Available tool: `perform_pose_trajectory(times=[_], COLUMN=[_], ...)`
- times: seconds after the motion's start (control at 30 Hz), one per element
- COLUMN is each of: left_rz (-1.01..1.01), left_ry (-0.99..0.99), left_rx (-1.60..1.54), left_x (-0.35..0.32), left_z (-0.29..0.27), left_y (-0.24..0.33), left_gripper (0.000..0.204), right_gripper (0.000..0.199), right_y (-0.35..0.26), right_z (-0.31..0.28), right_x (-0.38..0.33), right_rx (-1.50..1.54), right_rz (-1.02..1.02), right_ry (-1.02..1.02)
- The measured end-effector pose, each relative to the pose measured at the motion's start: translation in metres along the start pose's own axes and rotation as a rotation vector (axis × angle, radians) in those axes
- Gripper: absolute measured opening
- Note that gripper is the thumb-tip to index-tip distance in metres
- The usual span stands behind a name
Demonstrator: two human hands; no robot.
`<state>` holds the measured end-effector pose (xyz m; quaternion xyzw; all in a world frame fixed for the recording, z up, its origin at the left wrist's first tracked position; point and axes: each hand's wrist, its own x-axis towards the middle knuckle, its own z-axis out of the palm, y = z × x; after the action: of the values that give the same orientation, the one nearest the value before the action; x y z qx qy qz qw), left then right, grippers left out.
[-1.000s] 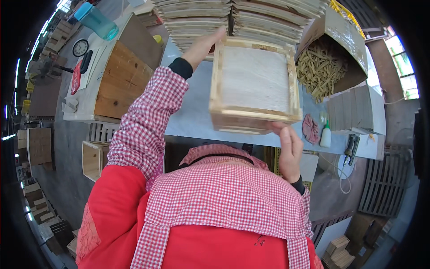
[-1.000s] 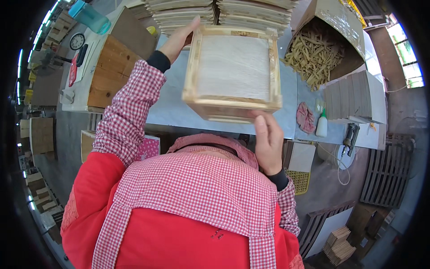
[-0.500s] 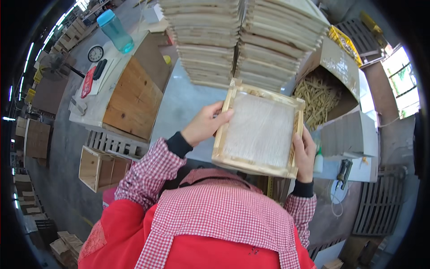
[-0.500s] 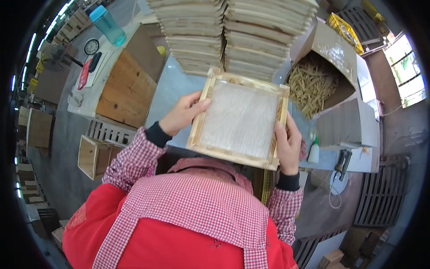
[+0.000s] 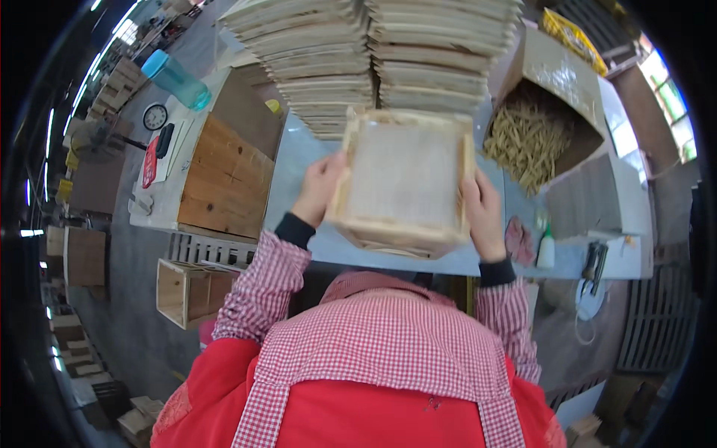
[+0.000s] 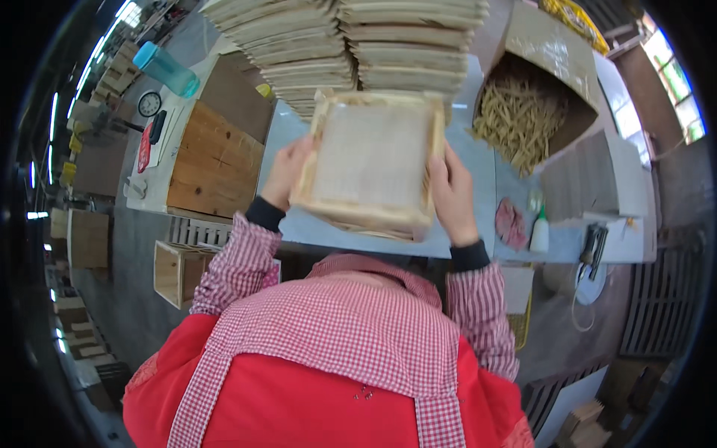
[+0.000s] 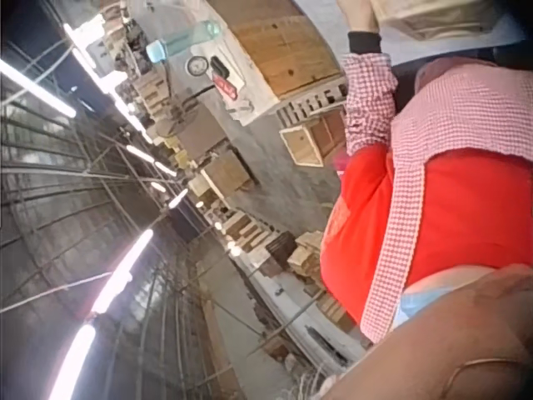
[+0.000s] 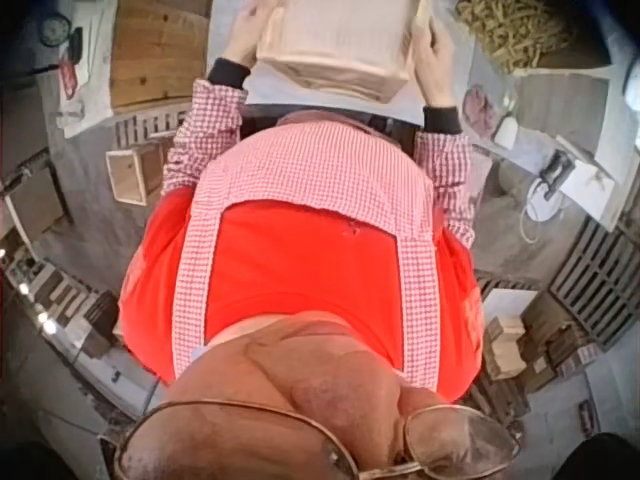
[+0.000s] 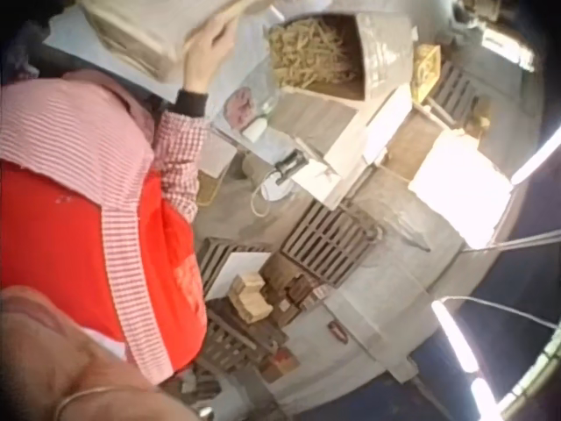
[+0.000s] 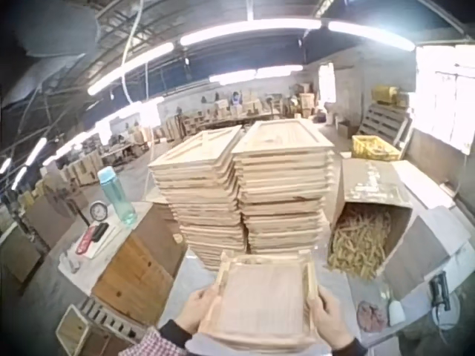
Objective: The person assembles a wooden box by applying glue to wooden panels from a bottle, fitting the panels together around a base, securing the structure with rubber bands, and wiping the edges with a cloth.
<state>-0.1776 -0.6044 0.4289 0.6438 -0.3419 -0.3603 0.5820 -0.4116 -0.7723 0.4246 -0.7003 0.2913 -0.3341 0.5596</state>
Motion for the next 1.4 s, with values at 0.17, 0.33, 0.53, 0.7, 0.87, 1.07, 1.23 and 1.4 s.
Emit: perform_pose_trajectory(times=[0.17, 0.33, 0.53, 0.7, 0.87, 1.07, 1.23, 1.4], left_rz=[-0.145, -0.229, -0.379, -0.328, -0.568, -0.422, -0.249, -0.195], left_ry=[0.064, 0.167, 0.214, -0.248, -0.007, -0.220, -0.429, -0.587], left_rx=[-0.087, -0.059, -0.278, 1.233, 0.117, -0.217, -0.462, -0.625], left_x=[0.021, 0.005, 0.000, -0.034, -0.025, -0.028, 0.048, 0.045], left_z=[-0.004, -0.011, -0.027, -0.110, -0.071, -0.035, -0.012, -0.017], left_y=[0.012, -0.006, -0.049, -0.186, -0.199, -0.161, -0.066, 0.002], left_gripper=[0.037, 0.044, 0.051, 0.050, 0.056, 0.062, 0.068, 0.072], right_gripper=[0.039, 0.043, 0.046, 0.053, 0.054, 0.054, 0.051, 0.052], right_y=[0.005, 0.015, 0.089, 0.204, 0.189, 0.138, 0.079, 0.037], right_z=[-0.011, -0.003, -0.023, -0.001, 0.035, 0.021, 0.006, -0.018], right_x=[0.023, -0.003, 0.004, -0.022, -0.064, -0.103, -0.086, -0.083], right_rx=[-0.061, 0.000, 0.202, -0.275, 0.023, 0.043, -0.219, 0.053], right_rz=[-0.041, 0.002, 0.198, 0.328, 0.377, 0.153, -0.197, -0.082], right_ry=[-0.056, 0.043, 0.133, 0.085, 0.068, 0.235, 0.395, 0.243])
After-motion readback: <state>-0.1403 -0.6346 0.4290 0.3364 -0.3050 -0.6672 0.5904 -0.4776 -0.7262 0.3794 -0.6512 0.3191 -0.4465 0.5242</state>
